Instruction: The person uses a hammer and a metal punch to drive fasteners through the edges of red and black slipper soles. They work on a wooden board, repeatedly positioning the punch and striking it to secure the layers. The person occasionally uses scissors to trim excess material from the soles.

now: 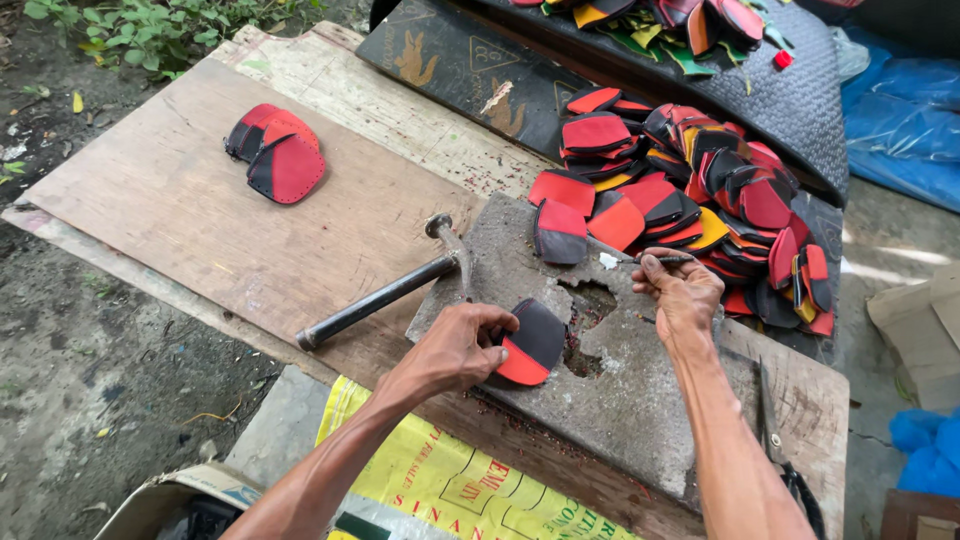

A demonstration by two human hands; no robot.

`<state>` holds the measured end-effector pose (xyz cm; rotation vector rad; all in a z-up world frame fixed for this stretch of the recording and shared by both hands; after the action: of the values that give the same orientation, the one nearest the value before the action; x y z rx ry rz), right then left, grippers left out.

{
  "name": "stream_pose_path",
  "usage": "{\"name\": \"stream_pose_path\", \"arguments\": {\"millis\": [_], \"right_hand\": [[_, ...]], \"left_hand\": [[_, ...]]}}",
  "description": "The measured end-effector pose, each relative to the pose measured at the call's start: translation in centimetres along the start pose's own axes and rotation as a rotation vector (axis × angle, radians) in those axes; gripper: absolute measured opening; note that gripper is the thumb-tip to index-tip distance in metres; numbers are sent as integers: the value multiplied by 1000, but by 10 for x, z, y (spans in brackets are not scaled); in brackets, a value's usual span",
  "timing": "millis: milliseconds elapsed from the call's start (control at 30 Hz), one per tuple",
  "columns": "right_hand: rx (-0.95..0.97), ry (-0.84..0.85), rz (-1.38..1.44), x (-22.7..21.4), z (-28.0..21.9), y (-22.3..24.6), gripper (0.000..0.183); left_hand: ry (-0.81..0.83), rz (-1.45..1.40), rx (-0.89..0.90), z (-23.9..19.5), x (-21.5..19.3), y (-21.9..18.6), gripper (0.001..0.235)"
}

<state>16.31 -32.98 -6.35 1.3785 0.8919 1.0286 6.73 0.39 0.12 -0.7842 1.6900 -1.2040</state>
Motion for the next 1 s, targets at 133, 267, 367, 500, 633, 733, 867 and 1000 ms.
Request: {"name": "stream_pose_path", "arguments": {"millis": [133, 267, 367, 500, 633, 733, 867, 1000], "right_hand": [[-145, -52, -213, 4, -14, 26, 8], [-67, 152, 150, 5, -38, 48, 15], [63, 189, 215, 1, -59, 54, 20], [106, 197, 105, -3, -85, 48, 28], [64, 216, -18, 0, -111, 43, 36], [75, 241, 42, 14, -131, 45, 34], [117, 309, 67, 43, -151, 50, 29], [90, 342, 0, 70, -166, 57, 23]], "left_hand": [[23, -132, -44, 5, -8, 2, 40], [-42, -326, 1, 8, -30, -1, 40], [45, -387, 30, 5, -31, -6, 40], [106, -5, 76, 1, -10, -7, 38], [53, 217, 271, 10, -9, -9, 44], [110, 219, 175, 18, -15, -7, 45], [158, 267, 141, 25, -16, -9, 44], [180, 321, 272, 30, -10, -7, 40]]}}
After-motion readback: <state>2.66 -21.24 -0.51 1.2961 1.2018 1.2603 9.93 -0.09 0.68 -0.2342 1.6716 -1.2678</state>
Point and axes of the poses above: each hand's wrist, its own z-axis towards the middle knuckle, its own x-axis out of the palm, y = z × x, the point moved 5 cm from there along z, towards the middle knuckle, and after that the axes turned 6 degrees about -z, right-handed, at the moved point
